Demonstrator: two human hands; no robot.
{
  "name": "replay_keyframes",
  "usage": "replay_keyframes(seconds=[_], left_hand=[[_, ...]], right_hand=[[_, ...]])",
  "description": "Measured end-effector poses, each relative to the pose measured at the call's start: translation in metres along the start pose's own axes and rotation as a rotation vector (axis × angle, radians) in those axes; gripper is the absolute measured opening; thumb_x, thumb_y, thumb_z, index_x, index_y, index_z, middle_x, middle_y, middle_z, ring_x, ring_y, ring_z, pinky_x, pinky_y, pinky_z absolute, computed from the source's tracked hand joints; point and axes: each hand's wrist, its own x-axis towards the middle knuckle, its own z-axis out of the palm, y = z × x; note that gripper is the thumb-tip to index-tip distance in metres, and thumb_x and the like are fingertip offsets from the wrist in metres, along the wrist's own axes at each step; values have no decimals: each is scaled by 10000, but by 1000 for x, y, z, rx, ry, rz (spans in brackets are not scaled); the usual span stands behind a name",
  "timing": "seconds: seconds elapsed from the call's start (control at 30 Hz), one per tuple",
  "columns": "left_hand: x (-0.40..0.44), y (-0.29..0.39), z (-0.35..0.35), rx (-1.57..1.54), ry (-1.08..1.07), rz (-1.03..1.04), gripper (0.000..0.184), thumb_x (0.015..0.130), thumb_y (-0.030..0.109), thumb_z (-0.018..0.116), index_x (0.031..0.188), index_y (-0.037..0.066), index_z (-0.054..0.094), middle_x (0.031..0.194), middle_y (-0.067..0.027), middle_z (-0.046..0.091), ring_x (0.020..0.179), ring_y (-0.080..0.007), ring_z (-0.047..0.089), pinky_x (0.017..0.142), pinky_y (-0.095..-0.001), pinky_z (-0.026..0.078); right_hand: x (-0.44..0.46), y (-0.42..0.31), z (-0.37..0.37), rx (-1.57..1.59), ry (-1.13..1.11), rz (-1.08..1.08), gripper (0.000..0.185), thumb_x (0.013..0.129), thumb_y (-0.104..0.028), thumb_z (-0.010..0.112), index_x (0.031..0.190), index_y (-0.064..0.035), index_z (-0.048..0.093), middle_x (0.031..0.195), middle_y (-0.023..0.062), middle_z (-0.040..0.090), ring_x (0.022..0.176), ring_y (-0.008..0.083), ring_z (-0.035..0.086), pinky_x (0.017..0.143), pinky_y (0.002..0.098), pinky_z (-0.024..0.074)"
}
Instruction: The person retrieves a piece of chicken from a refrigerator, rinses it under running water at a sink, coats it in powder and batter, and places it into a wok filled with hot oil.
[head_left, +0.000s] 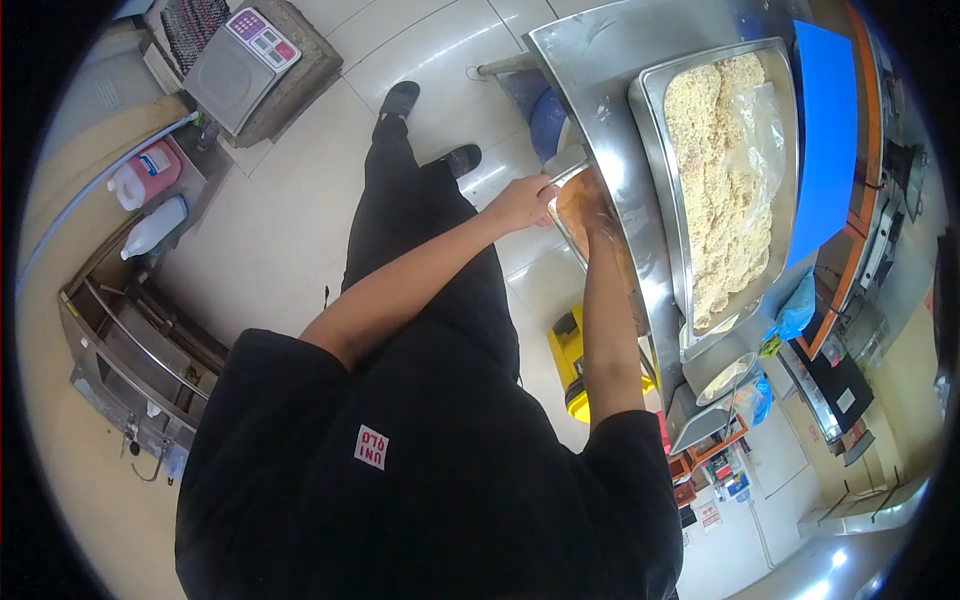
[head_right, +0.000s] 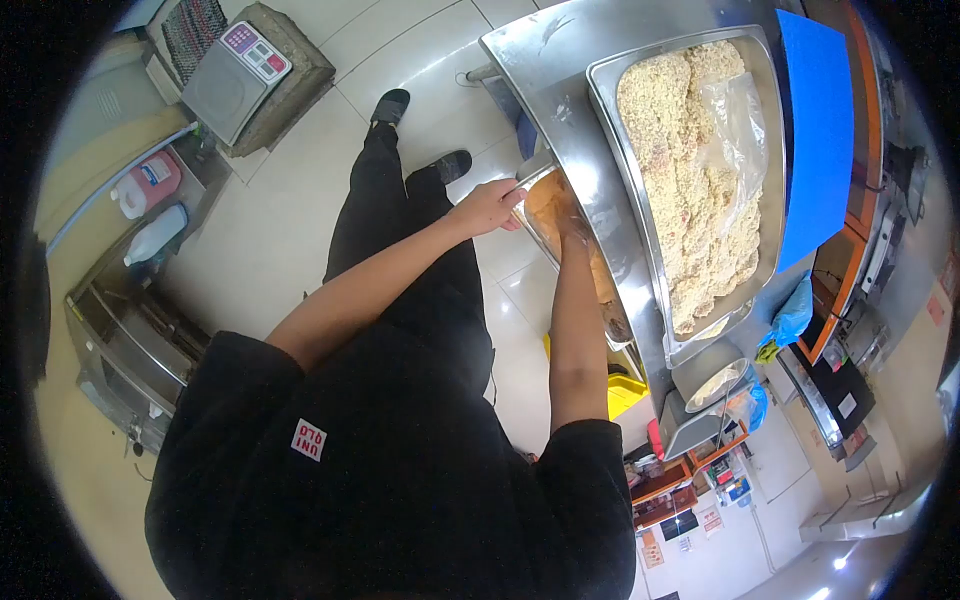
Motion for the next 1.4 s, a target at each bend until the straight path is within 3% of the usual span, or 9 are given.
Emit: replay_keyframes(seconds=[0.1, 0.23, 0.43, 0.57, 0.8, 0.9, 1.03, 1.17, 1.4], left_hand=[[2, -3, 1, -29, 8, 11, 318, 996, 264, 470, 983, -48, 529, 819, -148, 634, 724, -225, 711, 645, -304, 597], [5, -5, -1, -13, -31, -5, 328, 999, 269, 469, 1029, -51, 535, 865, -151, 632, 742, -227, 708, 665, -307, 599], [8, -4, -2, -5, -66, -49, 350, 1005, 286, 461, 1089, -47, 529, 957, -153, 619, 789, -225, 704, 692, -301, 595], [7, 1, -6, 37, -88, -70, 368, 1005, 295, 458, 1132, -43, 525, 992, -150, 618, 805, -218, 702, 708, -298, 588], [-3, 5, -8, 43, -110, -35, 363, 1012, 301, 442, 1104, -41, 521, 949, -136, 610, 799, -213, 700, 698, -297, 582], [-9, 0, -11, 61, -115, -57, 341, 1017, 298, 433, 1050, -32, 513, 932, -129, 598, 802, -215, 698, 700, -301, 581], [-14, -3, -8, 34, -110, -75, 326, 1021, 296, 427, 1017, -20, 506, 952, -131, 592, 809, -216, 696, 709, -303, 580], [-16, -2, -10, 30, -102, -63, 327, 1021, 299, 428, 1015, -20, 503, 945, -125, 590, 815, -220, 695, 716, -304, 581], [-15, 0, -12, 37, -124, -67, 342, 1020, 304, 423, 1052, -27, 507, 956, -127, 596, 816, -214, 695, 712, -299, 582]], right_hand=[[-29, 16, -16, -70, 123, -125, 427, 952, -340, 462, 1327, -139, 500, 1279, 149, 566, 1165, 345, 544, 1009, 453, 413], [-78, -17, -101, -316, -591, 73, 449, 954, -357, 452, 1309, -85, 490, 1185, 201, 613, 1064, 371, 607, 936, 465, 468], [-138, 62, -48, -243, -468, 348, 493, 879, -438, 517, 1188, -62, 589, 1095, 278, 630, 1005, 400, 623, 876, 467, 494], [-136, -15, -145, 21, -302, 585, 435, 861, -432, 528, 977, -41, 680, 983, 259, 660, 955, 415, 628, 851, 466, 497], [-171, -24, -158, -280, -185, 355, 316, 830, -320, 594, 907, -33, 702, 823, 235, 653, 817, 399, 630, 767, 461, 502], [-184, -36, -174, 326, 362, 528, 252, 806, -252, 629, 848, -11, 688, 785, 230, 648, 774, 386, 634, 731, 454, 502], [-184, -28, -179, 174, 40, 580, 225, 773, -209, 664, 770, 14, 640, 761, 226, 641, 740, 384, 631, 703, 456, 500], [-183, -30, -177, 190, 223, 474, 250, 777, -226, 642, 750, 23, 635, 728, 239, 629, 707, 365, 634, 668, 447, 497], [-174, -33, -190, 69, -9, 567, 278, 792, -249, 624, 778, 25, 673, 769, 232, 650, 702, 381, 630, 652, 457, 478]])
